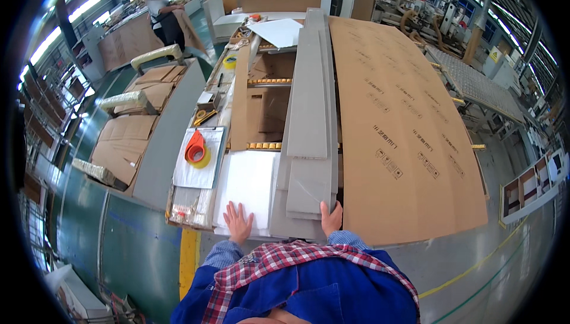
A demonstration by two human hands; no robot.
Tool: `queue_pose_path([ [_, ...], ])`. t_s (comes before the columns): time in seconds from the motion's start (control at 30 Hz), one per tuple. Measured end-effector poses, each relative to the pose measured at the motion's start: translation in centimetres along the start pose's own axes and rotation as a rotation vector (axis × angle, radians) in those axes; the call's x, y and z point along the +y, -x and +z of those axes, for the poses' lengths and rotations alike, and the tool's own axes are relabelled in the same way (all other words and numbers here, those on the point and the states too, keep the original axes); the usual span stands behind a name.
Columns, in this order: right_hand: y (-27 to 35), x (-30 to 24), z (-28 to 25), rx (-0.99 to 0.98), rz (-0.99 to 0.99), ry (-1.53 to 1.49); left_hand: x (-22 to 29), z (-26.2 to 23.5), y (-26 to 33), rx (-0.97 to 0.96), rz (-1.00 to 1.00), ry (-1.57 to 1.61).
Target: The person unpacks gray plastic components from a cardboard box and places them on a workbench. They then use a utility knife to scrape the surface of the components, removing residue or marks, and peel off protective plastic film. A coworker assists by holding the box and handling other parts.
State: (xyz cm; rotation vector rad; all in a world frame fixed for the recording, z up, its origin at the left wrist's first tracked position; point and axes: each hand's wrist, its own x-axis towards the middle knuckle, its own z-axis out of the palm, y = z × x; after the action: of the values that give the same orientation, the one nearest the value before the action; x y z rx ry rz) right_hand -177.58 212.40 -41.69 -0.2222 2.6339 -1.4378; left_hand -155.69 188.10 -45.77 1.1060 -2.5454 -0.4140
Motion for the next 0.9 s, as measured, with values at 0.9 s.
queue_pose_path([
  [0.9,-1.2,2.2,-1.0,0.116,-0.114,0.093,-0.2,1.1,-0.5,-0.057,0.026,-0.157],
])
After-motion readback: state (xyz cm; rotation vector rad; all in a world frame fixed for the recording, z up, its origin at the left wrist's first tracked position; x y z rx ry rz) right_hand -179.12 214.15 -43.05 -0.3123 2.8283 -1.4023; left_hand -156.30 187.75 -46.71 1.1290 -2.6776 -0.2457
